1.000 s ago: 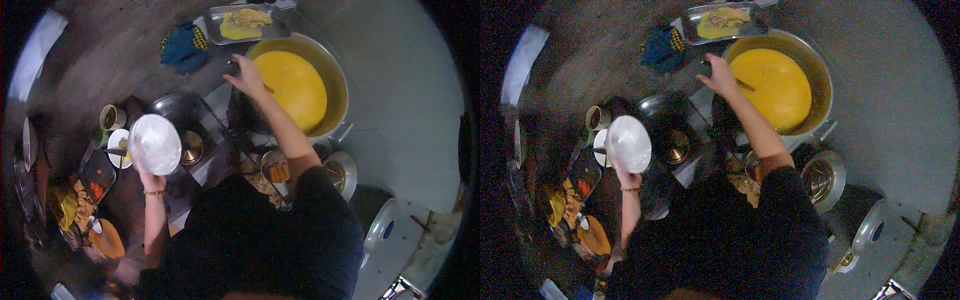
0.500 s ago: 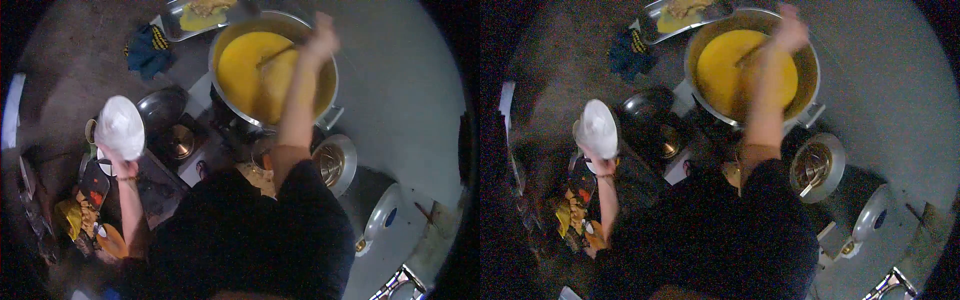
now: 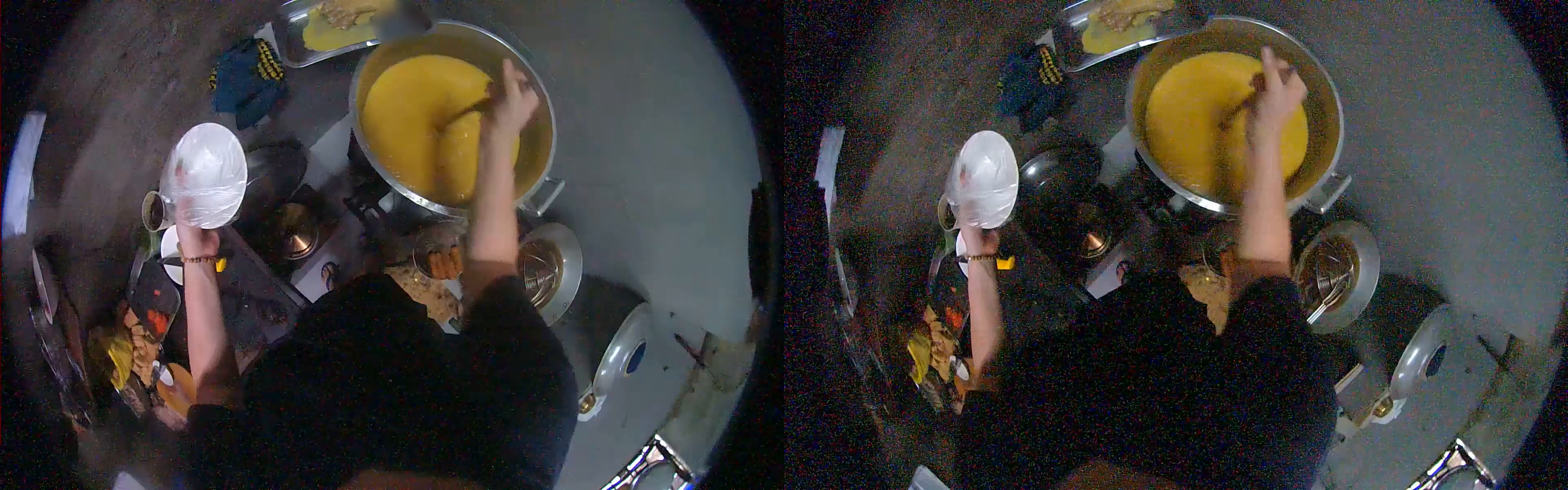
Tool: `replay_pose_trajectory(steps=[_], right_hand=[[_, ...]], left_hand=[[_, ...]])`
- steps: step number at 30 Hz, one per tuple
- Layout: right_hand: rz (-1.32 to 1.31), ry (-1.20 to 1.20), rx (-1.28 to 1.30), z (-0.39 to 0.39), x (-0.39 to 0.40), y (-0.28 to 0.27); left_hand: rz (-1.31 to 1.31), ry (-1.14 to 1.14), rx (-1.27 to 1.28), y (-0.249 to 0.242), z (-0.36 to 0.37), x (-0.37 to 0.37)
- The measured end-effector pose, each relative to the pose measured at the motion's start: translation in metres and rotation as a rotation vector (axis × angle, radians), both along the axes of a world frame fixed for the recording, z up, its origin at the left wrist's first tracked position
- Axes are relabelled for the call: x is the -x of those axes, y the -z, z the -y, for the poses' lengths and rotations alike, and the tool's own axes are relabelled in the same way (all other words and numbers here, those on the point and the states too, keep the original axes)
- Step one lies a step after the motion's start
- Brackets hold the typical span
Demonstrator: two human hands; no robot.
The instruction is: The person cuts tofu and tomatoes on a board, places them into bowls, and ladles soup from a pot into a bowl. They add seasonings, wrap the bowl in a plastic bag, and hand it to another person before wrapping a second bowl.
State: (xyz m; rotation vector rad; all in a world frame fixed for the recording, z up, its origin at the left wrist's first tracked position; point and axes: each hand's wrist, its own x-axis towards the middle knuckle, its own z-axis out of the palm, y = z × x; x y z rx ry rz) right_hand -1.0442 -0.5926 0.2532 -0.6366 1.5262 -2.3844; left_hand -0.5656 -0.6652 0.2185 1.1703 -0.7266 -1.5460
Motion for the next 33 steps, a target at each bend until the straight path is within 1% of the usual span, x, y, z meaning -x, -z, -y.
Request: replay_pose_trajectory(steps=[1,2,4,5,6,7,8,9,10,11,12,13,14,15,17,18,19,20,21,22,23,24,25,26,27,28,29,30,31,33], right_hand=[[0.009,-0.026,0.128,0.017,-0.001,0.005],[0.016,-0.028,0.122,0.014,0.0,-0.001],[0.085,0.128,0.175,-0.001,0.012,-0.023],[0.12,0.166,0.165,-0.028,0.026,-0.027],[0.199,0.235,0.189,-0.056,0.019,-0.057],[0.115,0.113,0.202,-0.091,0.027,-0.071],[0.028,0.101,0.175,-0.117,0.021,-0.091],[-0.115,-0.166,0.271,-0.144,0.026,-0.103],[-0.232,-0.305,0.245,-0.162,0.026,-0.116],[-0.289,-0.433,0.218,-0.17,0.017,-0.127],[-0.249,-0.347,0.173,-0.165,0.003,-0.128],[-0.211,-0.263,0.134,-0.158,-0.013,-0.127],[-0.143,-0.106,0.041,-0.145,-0.012,-0.106],[-0.07,0.047,-0.05,-0.124,-0.005,-0.08],[0.004,0.034,-0.042,-0.068,-0.021,-0.053],[0.058,0.028,0.042,-0.047,-0.014,-0.036],[0.108,0.02,0.128,-0.028,-0.007,-0.026],[0.113,0.019,0.131,-0.021,0.001,-0.027],[0.107,0.063,0.176,-0.023,0.008,-0.03],[0.1,0.115,0.22,-0.033,0.021,-0.03],[0.115,0.112,0.261,-0.053,0.031,-0.033],[0.174,0.168,0.294,-0.076,0.025,-0.051],[0.156,0.111,0.328,-0.106,0.033,-0.058],[0.072,0.165,0.269,-0.129,0.024,-0.08],[-0.061,-0.09,0.33,-0.159,0.023,-0.094],[-0.17,-0.095,0.241,-0.182,0.008,-0.115],[-0.321,-0.405,0.249,-0.206,0.005,-0.128],[-0.637,-0.472,0.185,-0.217,-0.01,-0.142],[-0.862,-0.455,0.084,-0.227,-0.035,-0.153],[-1.061,-0.81,0.164,-0.211,-0.075,-0.175]], left_hand=[[0.026,-0.064,-0.104,0.004,0.0,-0.001],[0.073,-0.056,-0.111,0.007,0.002,-0.002],[0.033,-0.035,-0.124,-0.011,0.001,0.011],[-0.012,-0.018,-0.133,-0.021,0.001,0.019],[-0.019,-0.015,-0.145,-0.027,0.001,0.026],[-0.004,-0.015,-0.115,-0.033,0.002,0.032],[0.009,-0.012,-0.078,-0.037,0.004,0.038],[0.0,-0.008,-0.071,-0.04,0.006,0.043],[0.005,-0.027,-0.062,-0.043,0.006,0.047],[0.012,-0.045,-0.055,-0.044,0.005,0.049],[0.007,-0.043,-0.054,-0.036,0.01,0.042],[-0.051,0.05,-0.06,-0.02,0.017,0.028],[-0.106,0.139,-0.063,-0.008,0.022,0.02],[-0.106,0.13,-0.054,-0.004,0.022,0.021],[0.091,0.028,-0.011,0.004,0.02,0.024],[0.09,0.023,-0.006,0.011,0.023,0.021],[0.057,0.115,-0.019,0.019,0.031,0.012],[0.034,0.213,-0.038,0.023,0.036,0.007],[0.042,0.218,-0.042,0.019,0.038,0.007],[-0.022,0.212,-0.103,0.018,0.04,0.015],[-0.093,0.208,-0.162,0.014,0.043,0.024],[-0.074,0.279,-0.114,0.009,0.044,0.031],[-0.079,0.29,-0.119,0.007,0.045,0.04],[-0.114,0.254,-0.097,0.004,0.046,0.049],[-0.148,0.218,-0.078,-0.002,0.044,0.059],[-0.034,0.106,-0.082,-0.025,0.032,0.084],[-0.039,0.12,-0.08,-0.026,0.036,0.086],[-0.018,0.192,-0.058,-0.026,0.041,0.09],[0.002,0.262,-0.037,-0.025,0.044,0.095],[-0.021,0.281,-0.033,-0.023,0.049,0.111]])
